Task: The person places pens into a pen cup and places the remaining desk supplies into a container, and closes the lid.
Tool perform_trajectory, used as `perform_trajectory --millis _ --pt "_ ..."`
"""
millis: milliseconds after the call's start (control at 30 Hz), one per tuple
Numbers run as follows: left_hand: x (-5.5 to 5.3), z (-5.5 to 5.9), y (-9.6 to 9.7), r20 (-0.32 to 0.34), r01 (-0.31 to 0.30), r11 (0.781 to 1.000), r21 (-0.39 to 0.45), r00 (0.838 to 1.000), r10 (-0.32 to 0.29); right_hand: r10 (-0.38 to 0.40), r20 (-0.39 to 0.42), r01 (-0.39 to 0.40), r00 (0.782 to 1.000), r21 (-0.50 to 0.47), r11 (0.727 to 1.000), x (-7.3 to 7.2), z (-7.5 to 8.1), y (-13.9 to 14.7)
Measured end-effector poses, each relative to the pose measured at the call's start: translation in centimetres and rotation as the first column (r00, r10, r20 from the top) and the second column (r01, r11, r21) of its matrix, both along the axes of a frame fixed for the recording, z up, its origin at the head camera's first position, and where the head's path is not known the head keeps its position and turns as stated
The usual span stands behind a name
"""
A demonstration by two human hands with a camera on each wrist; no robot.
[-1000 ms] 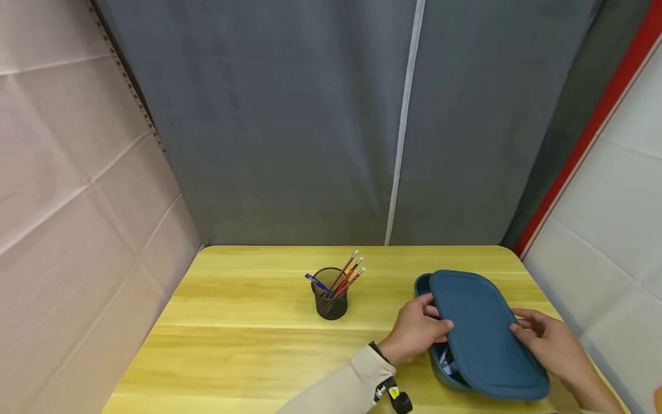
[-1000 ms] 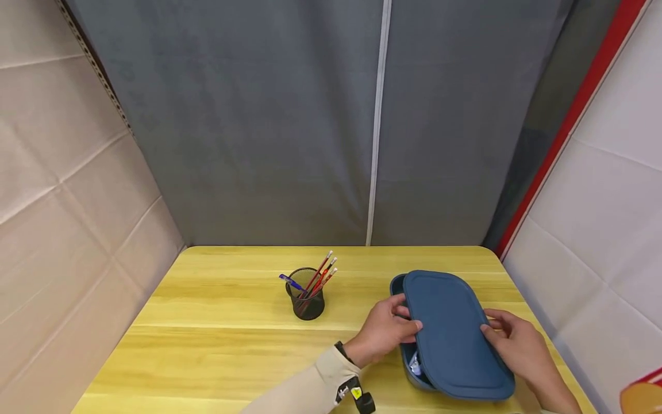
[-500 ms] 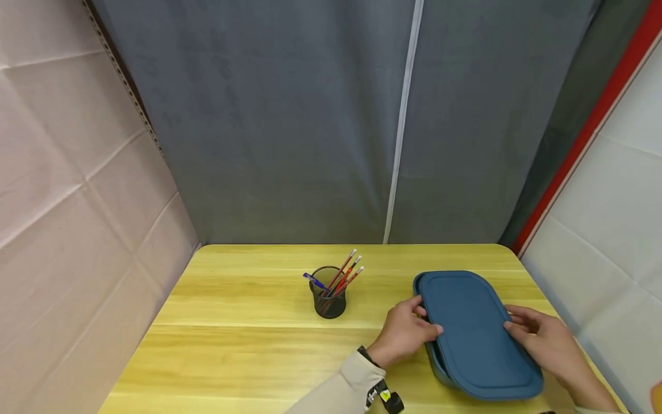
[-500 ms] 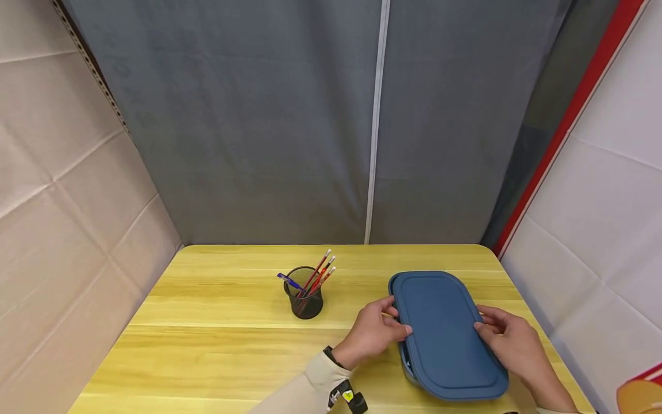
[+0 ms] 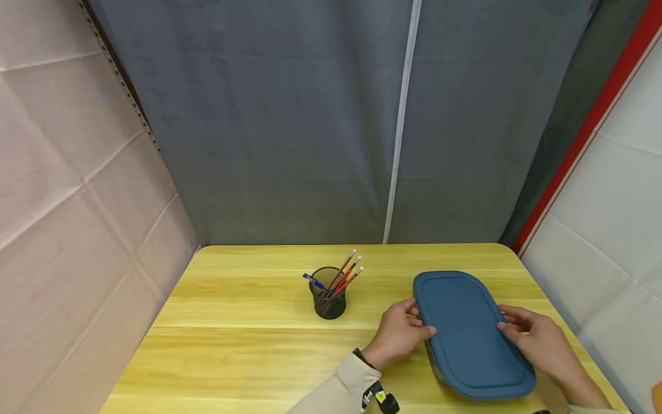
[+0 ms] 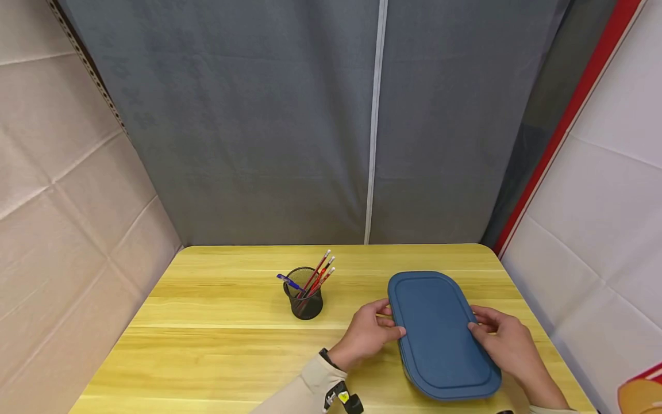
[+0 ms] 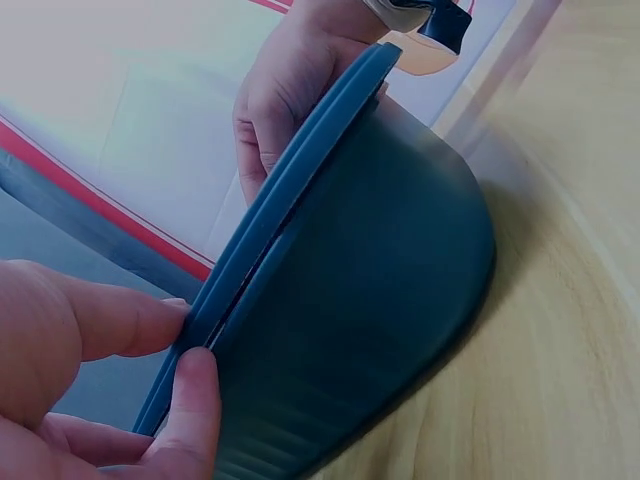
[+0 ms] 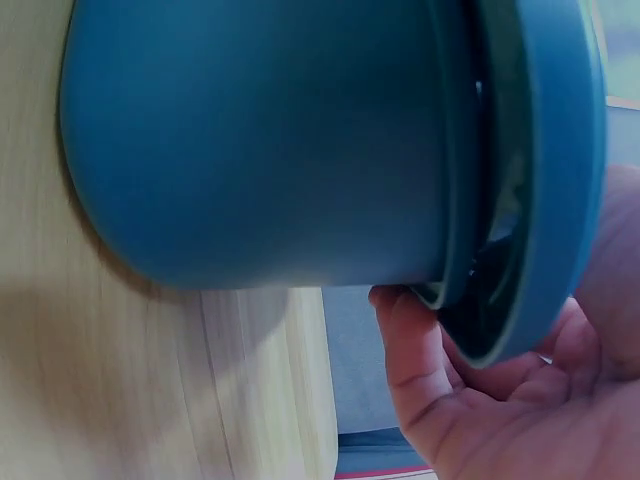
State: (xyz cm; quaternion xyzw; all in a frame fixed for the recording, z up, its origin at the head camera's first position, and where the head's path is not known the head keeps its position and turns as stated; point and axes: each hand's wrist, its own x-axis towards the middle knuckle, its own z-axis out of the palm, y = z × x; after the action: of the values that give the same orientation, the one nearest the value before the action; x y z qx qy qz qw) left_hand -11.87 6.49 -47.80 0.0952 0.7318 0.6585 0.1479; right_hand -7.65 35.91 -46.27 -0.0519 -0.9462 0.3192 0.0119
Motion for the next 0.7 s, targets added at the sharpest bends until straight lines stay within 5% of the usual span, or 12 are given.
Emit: perform_trajectory --millis 700 --pt "-0.8 -1.2 0.0 0.040 0.000 0.999 0.034 0.999 -0.002 -0.002 0.029 0.003 1.000 -0.042 0.999 -0.1 0.0 -0.2"
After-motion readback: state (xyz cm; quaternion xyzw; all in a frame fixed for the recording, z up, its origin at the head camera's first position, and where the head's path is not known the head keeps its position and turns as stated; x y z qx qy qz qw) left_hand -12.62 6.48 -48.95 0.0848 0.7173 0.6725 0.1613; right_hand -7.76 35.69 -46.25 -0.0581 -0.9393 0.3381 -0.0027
